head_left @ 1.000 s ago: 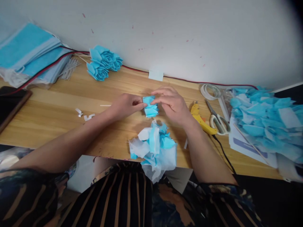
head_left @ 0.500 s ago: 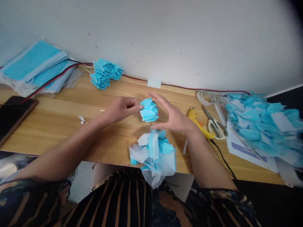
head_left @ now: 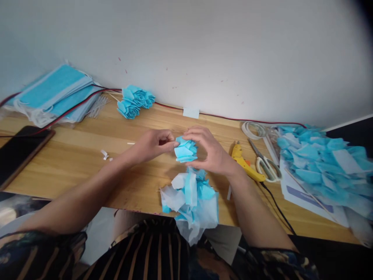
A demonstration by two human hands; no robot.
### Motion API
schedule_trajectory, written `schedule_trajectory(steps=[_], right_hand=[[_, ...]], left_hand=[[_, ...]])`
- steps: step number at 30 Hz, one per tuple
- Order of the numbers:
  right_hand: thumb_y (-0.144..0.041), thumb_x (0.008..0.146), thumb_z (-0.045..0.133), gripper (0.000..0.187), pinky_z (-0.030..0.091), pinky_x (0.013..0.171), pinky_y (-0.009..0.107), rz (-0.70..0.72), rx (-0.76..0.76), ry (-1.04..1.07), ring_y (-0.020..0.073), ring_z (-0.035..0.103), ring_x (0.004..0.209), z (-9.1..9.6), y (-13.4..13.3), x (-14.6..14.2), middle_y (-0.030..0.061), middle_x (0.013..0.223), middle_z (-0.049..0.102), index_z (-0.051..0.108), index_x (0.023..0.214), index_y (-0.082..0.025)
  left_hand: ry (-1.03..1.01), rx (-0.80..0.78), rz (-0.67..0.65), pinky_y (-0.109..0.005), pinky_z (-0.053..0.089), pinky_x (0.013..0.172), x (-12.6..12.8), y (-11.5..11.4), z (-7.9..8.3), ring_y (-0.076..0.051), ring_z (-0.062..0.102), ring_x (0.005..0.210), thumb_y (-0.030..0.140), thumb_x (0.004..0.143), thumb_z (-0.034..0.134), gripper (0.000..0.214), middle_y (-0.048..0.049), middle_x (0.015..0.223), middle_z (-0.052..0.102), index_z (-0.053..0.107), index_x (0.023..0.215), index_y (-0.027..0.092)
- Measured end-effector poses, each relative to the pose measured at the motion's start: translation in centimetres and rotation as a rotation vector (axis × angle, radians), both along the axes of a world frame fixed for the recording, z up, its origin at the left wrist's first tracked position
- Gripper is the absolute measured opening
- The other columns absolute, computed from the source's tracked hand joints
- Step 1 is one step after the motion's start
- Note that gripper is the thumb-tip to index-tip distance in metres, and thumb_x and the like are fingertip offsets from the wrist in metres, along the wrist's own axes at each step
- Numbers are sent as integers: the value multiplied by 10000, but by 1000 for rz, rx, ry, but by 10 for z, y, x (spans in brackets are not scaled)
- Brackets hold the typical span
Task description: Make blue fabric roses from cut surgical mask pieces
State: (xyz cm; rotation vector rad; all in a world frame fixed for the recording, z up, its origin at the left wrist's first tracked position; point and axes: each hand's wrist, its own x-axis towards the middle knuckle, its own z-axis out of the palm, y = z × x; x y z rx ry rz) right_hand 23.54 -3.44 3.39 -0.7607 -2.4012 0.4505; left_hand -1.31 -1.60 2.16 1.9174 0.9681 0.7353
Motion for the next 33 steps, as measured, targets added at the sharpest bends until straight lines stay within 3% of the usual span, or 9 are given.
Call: schedule_trajectory(steps=[5,9,13,16,23,29,33], right_hand=[[-378,816,799,568,445,1103,565,-22,0,-1,318,528,1336,-4,0,-1,90,1389,582,521,1310,-343],[-367,807,802,517,432,1115,576,-68,-14,35,319,509,1370,-8,2,-2,93,1416,575,533,1246,-328],[-350,798,802,488,441,1100,578,-143,-34,80,328,525,1359,-10,3,-1,123,1415,569,541,1207,-293],[-374,801,801,482,441,1103,573,-179,-55,90,324,532,1357,-11,3,-1,120,1407,575,542,1200,-295],[-374,809,796,492,449,1094,571,-182,-60,108,322,540,1346,-14,4,-1,122,1419,577,535,1218,-295],[-390,806,806,683,427,1136,572,-162,-59,110,326,519,1379,-14,3,-1,126,1450,568,470,1395,-302],[-402,819,796,688,417,1146,581,-161,-47,102,324,512,1388,-10,3,-1,113,1468,565,468,1418,-319]], left_hand=[[-6,20,16,-214,318,539,1,-2,2,-89,428,574,436,894,627,295,44,619,508,600,790,160],[-36,37,36,-218,351,554,1,-3,0,-97,461,594,445,923,603,289,27,670,547,598,857,164],[-107,133,70,-239,430,607,0,-5,-2,-115,544,677,495,973,558,371,-44,918,651,609,1122,159],[-89,270,46,-246,461,642,0,-6,-3,-118,558,710,488,922,663,476,-67,1045,665,593,1284,187],[-5,520,-4,-284,505,786,3,-6,-6,-167,624,864,425,902,714,375,-76,1042,685,672,1213,219],[7,508,51,-285,514,775,4,-6,-8,-168,629,865,342,890,727,327,-82,1065,685,684,1185,206],[20,500,81,-279,518,750,4,-7,-7,-171,639,870,347,885,723,331,-86,1086,686,689,1185,210]])
